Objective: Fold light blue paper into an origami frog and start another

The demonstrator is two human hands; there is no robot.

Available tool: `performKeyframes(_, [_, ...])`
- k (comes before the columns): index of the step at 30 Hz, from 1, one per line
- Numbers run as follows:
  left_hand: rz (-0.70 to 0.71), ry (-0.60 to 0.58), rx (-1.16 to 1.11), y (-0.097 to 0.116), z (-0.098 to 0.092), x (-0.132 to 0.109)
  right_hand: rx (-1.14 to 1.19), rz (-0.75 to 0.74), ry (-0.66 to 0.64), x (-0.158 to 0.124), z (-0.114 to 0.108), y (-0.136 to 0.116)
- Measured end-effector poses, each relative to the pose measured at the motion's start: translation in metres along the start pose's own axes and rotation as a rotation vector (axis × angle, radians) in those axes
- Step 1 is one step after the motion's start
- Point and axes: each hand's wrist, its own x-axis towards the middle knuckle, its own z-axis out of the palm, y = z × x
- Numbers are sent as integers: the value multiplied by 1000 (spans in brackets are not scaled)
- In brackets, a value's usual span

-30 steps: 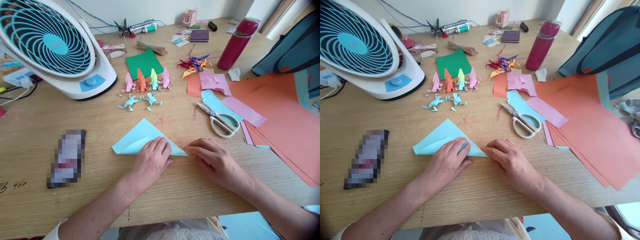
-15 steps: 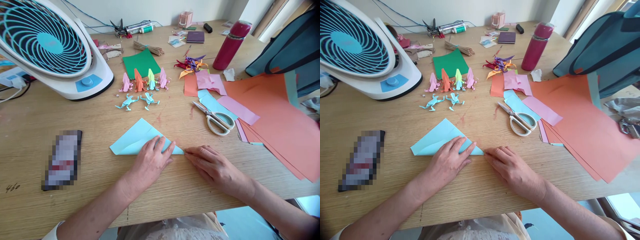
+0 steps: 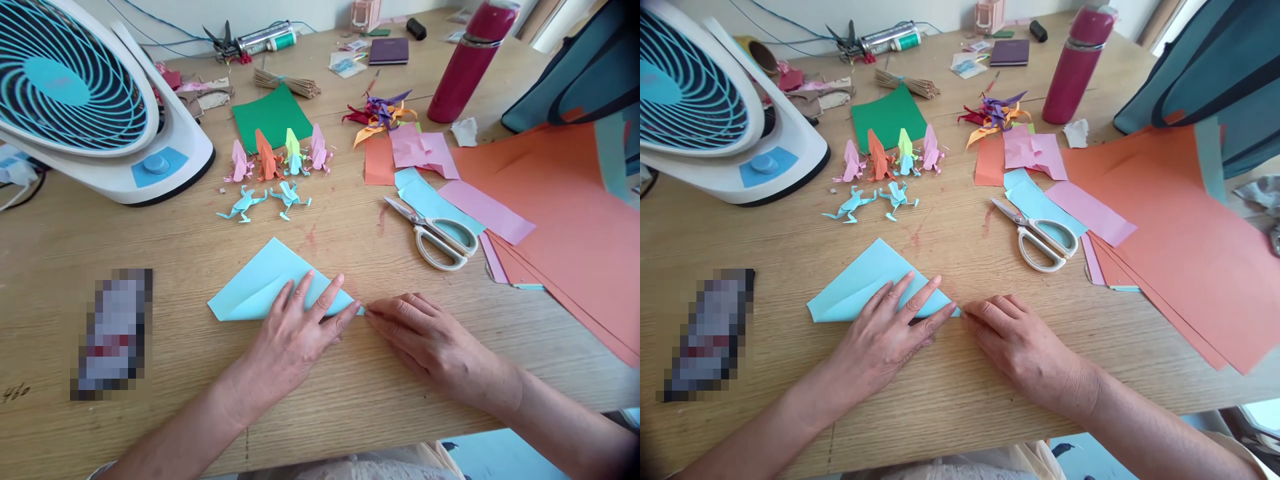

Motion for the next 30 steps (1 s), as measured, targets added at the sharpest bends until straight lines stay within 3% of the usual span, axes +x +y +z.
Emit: performKeyframes(30, [-25,-16,-3,6,4,0,-81,-86,-20,1,-4,-1])
